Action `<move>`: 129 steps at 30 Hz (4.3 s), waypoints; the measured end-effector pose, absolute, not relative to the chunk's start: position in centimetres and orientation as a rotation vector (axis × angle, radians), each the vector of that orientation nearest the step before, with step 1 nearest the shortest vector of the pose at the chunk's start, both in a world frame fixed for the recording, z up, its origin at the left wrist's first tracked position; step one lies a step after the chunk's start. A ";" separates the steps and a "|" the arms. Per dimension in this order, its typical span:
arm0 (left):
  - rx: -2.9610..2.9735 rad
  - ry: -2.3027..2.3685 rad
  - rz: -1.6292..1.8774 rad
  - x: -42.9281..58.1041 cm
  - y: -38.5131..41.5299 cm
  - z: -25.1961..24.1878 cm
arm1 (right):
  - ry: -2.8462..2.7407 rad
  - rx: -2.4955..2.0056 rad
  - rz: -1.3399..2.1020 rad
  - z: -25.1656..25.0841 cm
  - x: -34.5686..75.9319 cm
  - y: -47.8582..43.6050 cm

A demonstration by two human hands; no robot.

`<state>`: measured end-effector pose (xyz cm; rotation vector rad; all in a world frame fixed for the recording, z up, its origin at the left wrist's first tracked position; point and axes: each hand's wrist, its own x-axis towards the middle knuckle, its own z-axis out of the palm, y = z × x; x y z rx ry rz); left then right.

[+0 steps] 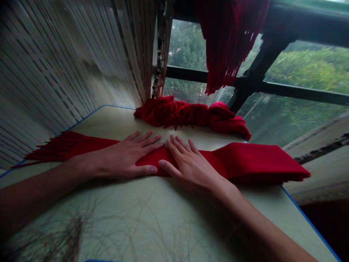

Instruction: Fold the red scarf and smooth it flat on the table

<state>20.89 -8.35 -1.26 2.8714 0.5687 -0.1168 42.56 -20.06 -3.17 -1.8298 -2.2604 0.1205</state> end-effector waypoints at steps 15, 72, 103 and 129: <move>2.882 0.572 -0.058 20.9 -8.3 -1.7 | -2.267 -1.836 0.089 -3.2 42.3 -19.8; 2.935 0.606 -0.136 20.8 -8.6 -1.1 | -2.212 -1.956 0.152 -2.6 41.9 -20.2; 2.927 0.546 0.286 20.3 -8.4 -1.0 | -2.169 -1.685 0.210 -1.7 42.6 -19.7; 2.837 0.408 -0.067 20.3 -8.6 -0.6 | -2.289 -1.774 0.166 -2.7 43.8 -19.9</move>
